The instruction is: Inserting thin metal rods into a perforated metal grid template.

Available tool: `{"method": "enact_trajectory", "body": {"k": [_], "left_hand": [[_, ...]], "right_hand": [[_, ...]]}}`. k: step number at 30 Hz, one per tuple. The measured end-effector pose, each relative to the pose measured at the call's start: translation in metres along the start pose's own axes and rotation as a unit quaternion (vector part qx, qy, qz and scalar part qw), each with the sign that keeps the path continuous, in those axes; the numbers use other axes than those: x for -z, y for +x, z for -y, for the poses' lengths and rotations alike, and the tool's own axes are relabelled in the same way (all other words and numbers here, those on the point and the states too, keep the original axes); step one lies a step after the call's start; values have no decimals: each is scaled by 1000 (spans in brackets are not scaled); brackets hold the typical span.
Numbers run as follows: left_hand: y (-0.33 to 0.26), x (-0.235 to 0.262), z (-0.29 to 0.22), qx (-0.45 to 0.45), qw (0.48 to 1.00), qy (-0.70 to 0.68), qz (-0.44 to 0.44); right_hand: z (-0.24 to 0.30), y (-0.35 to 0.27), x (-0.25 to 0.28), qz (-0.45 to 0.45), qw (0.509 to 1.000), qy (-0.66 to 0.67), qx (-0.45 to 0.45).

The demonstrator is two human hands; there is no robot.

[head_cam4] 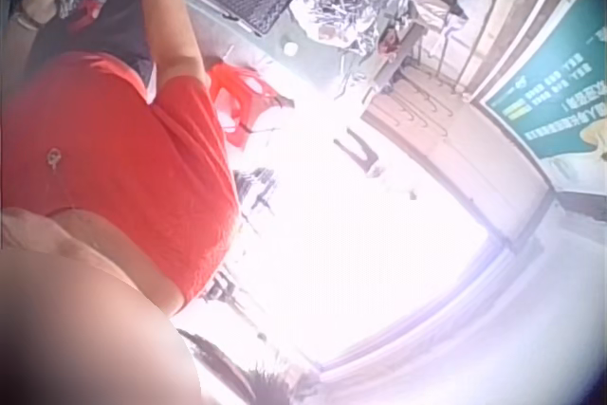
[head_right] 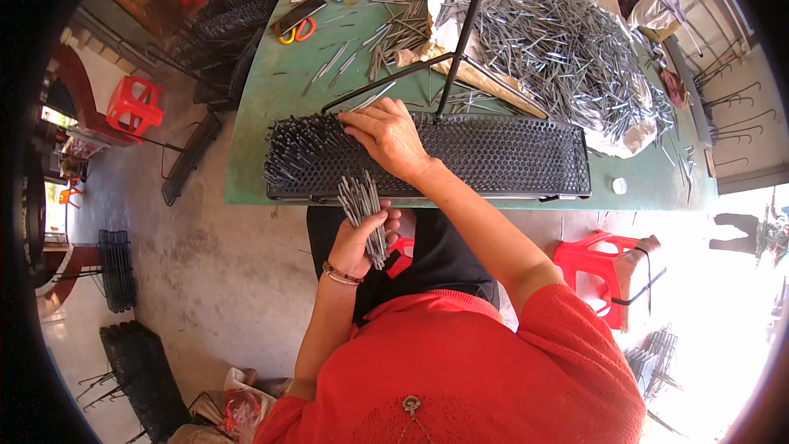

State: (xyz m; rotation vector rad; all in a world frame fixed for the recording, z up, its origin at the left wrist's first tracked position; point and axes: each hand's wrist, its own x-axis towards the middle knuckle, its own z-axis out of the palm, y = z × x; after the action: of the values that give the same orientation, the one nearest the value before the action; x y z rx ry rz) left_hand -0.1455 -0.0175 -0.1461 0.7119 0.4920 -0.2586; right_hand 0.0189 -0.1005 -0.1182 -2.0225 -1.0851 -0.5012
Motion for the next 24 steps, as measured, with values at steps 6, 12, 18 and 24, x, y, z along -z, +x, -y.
{"method": "enact_trajectory", "body": {"k": [6,12,18,24], "left_hand": [[0,-1,0,-1,1000,1,9],[1,-1,1,5,1000,9,9],[1,-1,-1,1,999,42,16],[0,3,1,-2,999,41,13]], "right_hand": [[-4,-7,-3,-6,999,15,41],[-1,0,-2,2,999,1,45],[-7,-2,4,7,999,-11,38],[4,-2,21,-3,999,-38,-13]]}}
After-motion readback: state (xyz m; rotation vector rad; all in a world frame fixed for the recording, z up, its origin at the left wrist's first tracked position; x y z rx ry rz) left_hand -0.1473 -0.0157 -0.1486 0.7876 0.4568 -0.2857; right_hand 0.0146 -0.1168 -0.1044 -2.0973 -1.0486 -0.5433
